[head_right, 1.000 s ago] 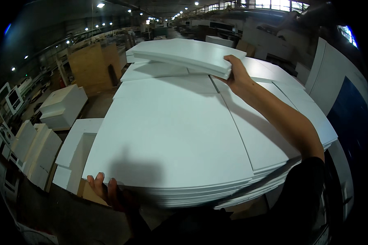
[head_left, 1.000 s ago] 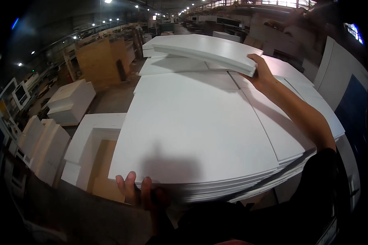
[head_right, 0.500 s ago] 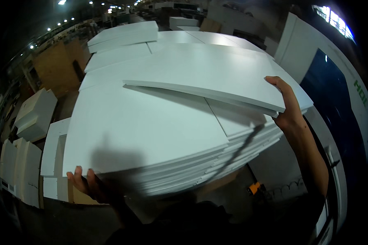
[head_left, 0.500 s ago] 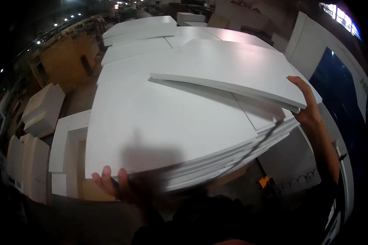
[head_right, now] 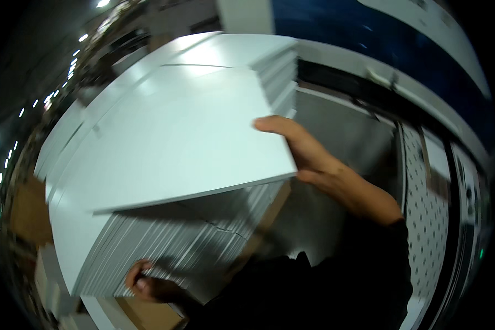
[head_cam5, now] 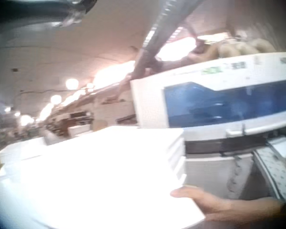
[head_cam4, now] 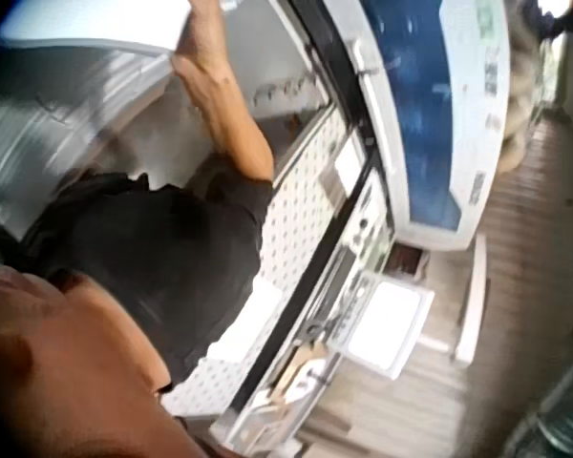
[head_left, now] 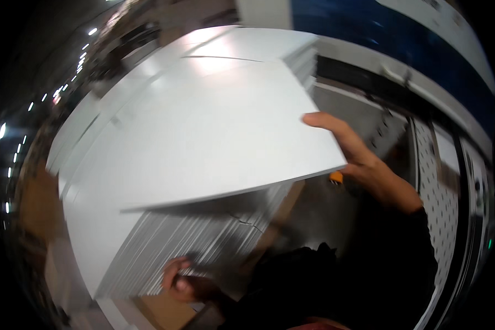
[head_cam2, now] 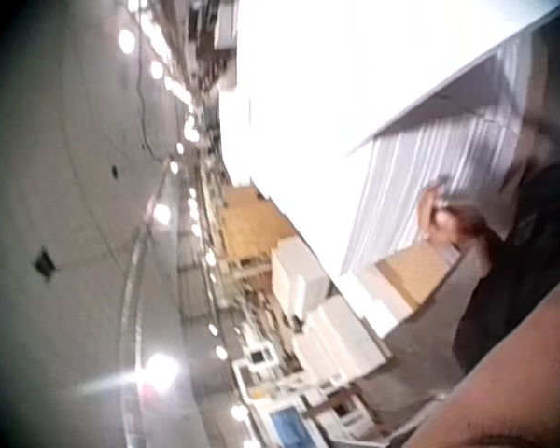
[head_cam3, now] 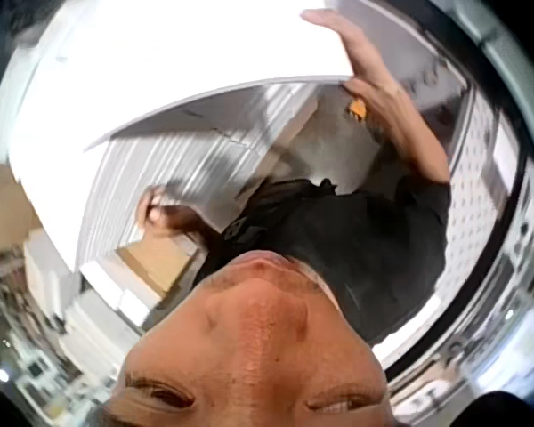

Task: The person places white rectangular panels onto a perforated metal work surface, aligns them, and uses a handheld tool to interact with the surface. The person repeatedly picks up panels from a stack, positions them on the machine, and uses a tool to perform a task on the panel or surface.

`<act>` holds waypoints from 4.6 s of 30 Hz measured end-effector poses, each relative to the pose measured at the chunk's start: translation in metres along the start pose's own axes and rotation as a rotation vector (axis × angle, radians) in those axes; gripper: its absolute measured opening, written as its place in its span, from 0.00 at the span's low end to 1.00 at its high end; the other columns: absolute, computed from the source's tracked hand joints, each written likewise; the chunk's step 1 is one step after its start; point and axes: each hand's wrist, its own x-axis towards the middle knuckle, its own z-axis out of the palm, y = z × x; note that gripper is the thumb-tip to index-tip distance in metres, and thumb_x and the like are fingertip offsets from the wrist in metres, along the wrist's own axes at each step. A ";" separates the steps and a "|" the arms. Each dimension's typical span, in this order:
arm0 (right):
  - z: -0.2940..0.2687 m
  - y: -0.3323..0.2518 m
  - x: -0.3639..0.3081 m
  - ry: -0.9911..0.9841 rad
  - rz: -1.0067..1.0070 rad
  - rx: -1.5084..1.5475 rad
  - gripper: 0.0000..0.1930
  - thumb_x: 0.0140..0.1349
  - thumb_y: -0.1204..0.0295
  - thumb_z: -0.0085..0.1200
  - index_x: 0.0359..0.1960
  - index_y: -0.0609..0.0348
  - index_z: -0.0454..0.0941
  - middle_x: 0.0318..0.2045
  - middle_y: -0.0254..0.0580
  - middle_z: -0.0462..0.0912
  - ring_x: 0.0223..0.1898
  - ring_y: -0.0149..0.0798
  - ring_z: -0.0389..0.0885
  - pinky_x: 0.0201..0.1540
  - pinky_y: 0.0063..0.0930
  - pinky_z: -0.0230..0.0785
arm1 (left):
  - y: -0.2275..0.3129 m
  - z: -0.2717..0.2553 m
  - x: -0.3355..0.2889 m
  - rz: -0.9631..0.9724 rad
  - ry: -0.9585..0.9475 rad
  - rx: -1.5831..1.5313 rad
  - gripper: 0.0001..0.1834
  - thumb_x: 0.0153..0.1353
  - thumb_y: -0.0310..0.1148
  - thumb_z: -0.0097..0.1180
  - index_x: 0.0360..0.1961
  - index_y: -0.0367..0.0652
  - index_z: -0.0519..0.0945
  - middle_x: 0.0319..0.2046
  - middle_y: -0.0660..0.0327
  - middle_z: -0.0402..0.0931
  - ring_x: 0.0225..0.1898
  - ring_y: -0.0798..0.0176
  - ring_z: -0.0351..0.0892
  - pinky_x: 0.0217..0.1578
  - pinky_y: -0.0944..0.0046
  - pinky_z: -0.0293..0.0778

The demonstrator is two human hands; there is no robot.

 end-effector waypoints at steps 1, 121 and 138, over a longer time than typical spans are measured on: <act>-0.002 0.006 -0.008 -0.066 -0.041 0.036 0.39 0.58 0.46 0.64 0.58 0.70 0.70 0.49 0.56 0.74 0.53 0.45 0.79 0.43 0.28 0.81 | 0.018 0.027 -0.011 -0.272 -0.095 -0.056 0.31 0.72 0.51 0.47 0.58 0.31 0.70 0.37 0.51 0.79 0.41 0.51 0.83 0.42 0.57 0.79; -0.635 0.114 -0.409 2.026 0.618 -0.770 0.52 0.46 0.62 0.75 0.72 0.59 0.58 0.72 0.54 0.62 0.75 0.55 0.56 0.78 0.50 0.46 | 0.453 0.966 -0.370 0.294 -2.962 -0.796 0.24 0.73 0.36 0.54 0.67 0.42 0.70 0.24 0.67 0.71 0.23 0.73 0.70 0.28 0.69 0.67; -0.617 0.117 -0.413 1.978 0.625 -0.714 0.52 0.48 0.64 0.75 0.75 0.53 0.57 0.77 0.45 0.55 0.78 0.50 0.49 0.80 0.48 0.39 | 0.436 1.058 -0.344 0.751 -2.312 -0.571 0.25 0.74 0.47 0.51 0.66 0.47 0.70 0.26 0.53 0.77 0.27 0.58 0.78 0.31 0.58 0.72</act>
